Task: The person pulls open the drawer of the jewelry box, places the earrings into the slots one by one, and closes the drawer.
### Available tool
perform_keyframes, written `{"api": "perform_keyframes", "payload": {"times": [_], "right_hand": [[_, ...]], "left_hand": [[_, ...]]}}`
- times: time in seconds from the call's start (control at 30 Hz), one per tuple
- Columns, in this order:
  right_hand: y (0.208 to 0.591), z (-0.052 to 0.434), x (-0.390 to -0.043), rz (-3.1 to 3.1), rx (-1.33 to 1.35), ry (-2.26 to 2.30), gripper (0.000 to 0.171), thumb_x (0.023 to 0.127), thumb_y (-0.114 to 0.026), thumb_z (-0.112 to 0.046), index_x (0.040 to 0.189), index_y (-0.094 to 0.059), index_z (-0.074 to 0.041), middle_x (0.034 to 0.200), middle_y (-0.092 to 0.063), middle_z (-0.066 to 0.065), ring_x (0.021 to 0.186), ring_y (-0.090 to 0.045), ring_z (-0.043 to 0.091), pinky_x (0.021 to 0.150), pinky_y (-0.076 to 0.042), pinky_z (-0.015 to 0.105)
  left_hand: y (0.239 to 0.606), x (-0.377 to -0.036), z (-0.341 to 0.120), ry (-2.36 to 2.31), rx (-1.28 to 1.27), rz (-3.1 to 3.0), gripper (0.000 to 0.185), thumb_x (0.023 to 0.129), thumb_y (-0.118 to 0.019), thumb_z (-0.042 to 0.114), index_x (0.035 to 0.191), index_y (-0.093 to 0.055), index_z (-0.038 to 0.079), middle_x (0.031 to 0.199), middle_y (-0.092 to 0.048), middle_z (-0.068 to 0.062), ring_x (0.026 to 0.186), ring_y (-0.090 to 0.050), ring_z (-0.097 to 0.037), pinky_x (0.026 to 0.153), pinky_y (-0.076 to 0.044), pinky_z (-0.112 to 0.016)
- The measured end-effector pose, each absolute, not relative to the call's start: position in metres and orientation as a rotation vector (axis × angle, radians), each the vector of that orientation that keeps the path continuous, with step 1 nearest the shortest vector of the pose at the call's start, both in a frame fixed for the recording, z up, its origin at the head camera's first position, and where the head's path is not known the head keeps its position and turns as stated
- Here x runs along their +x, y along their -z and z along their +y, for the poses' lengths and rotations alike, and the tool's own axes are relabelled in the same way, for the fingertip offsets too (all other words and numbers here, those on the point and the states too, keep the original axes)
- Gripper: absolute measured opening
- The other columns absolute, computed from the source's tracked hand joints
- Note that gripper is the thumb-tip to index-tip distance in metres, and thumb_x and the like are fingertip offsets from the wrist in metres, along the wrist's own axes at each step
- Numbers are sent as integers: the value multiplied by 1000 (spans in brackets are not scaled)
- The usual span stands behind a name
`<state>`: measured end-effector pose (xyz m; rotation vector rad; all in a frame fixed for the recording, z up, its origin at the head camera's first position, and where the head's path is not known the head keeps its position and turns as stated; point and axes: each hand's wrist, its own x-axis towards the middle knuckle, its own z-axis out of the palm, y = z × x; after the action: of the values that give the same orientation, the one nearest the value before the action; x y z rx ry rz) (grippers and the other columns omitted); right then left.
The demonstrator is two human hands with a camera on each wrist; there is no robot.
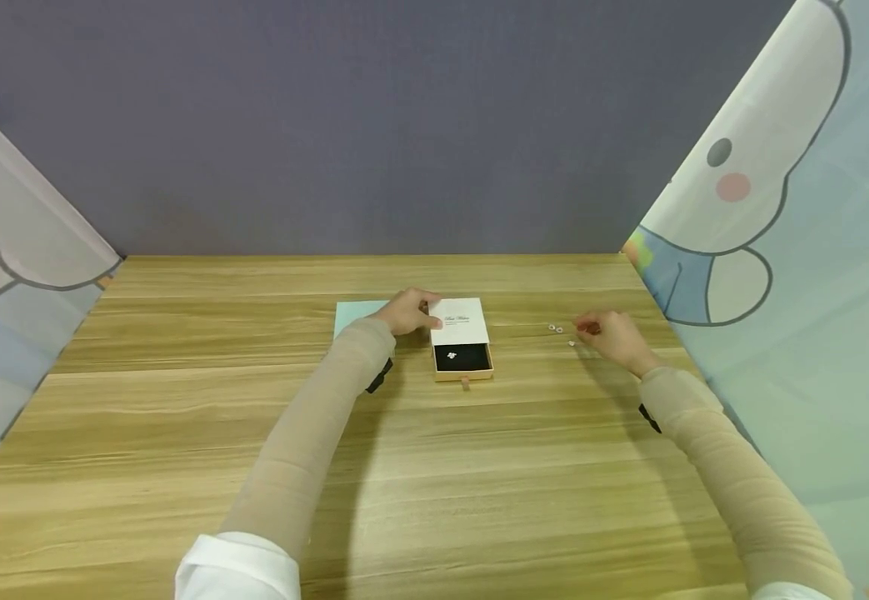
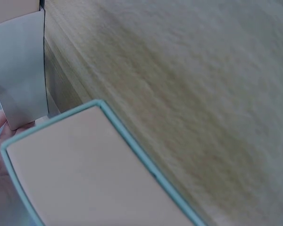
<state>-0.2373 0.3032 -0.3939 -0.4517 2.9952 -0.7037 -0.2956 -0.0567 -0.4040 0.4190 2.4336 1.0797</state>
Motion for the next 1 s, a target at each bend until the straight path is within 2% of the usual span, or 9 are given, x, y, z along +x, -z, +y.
{"api": "perform_keyframes", "payload": {"times": [0.3,1.0], "right_hand": [[404,308,-238,2984,-500,593,23,85,-60,-4,103,-63,10,91,-66,22,80,-63,32,70,-53,43],[411,310,-238,2932,-469,546,20,85,-61,-3,102,-65,6,91,-67,18,82,-63,29,72,-52,43]], "left_hand": [[406,-297,-57,-1086,405,2433,62,85,-66,23,140,-40,12,145,-38,-5,132,-34,-25,109,-32,-39],[403,-293,-51,-1082,409,2430,61,85,-65,24,140,-40,15,145,-37,-4,133,-34,-25,109,-32,-39]]}}
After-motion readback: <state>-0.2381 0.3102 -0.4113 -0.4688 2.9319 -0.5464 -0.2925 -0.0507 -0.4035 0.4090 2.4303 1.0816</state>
